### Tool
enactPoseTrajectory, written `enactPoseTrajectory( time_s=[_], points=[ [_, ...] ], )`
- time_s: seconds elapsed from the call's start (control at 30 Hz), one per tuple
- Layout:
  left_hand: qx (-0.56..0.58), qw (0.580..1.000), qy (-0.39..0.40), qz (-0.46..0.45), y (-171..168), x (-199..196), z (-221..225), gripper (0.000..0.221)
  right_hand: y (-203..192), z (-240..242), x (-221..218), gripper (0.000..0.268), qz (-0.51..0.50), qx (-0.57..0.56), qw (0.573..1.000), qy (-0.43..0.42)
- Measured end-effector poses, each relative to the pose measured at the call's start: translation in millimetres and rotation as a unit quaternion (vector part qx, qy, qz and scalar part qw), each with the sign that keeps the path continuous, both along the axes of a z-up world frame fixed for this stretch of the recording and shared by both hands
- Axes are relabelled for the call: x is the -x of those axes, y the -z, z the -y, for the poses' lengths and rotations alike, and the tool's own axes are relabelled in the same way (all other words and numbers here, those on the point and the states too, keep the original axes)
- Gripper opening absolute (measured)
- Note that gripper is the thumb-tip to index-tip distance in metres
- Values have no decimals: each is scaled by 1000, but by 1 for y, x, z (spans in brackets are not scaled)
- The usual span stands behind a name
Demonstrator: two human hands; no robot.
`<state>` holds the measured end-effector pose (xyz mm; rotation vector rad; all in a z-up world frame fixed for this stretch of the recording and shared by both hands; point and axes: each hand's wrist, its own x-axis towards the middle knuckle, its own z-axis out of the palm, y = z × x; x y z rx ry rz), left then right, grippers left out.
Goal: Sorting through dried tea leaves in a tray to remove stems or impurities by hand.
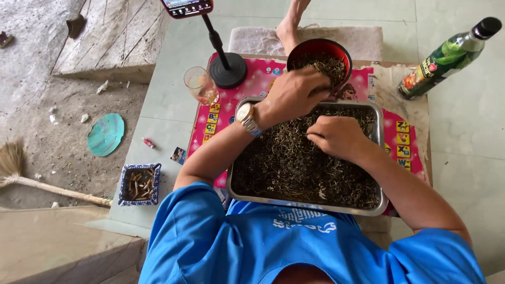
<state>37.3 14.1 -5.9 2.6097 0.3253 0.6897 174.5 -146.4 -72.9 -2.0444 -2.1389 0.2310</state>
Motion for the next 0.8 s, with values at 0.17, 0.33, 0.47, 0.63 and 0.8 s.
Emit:
enactPoseTrajectory(
  time_s=[0.17, 0.33, 0.47, 0.63, 0.8],
  points=[
    [-9, 980, 27, -196, 42, 42, 5, 17, 20, -5, -9, 16, 3, -97, 995, -13],
    [24, 966, 39, -256, 70, 54, 4, 21, 17, -6, 1, 31, -33, -73, 997, 3],
    [52, 982, 56, -175, 81, 54, 5, 17, 23, -6, 1, 15, -32, -111, 992, -44],
    [54, 992, 63, -95, 85, 55, 6, 17, 21, -6, 1, 7, -37, -171, 983, -49],
    [46, 995, 75, -38, 86, 59, 6, 13, 9, -4, 5, 22, -64, -137, 985, -78]
  ],
)
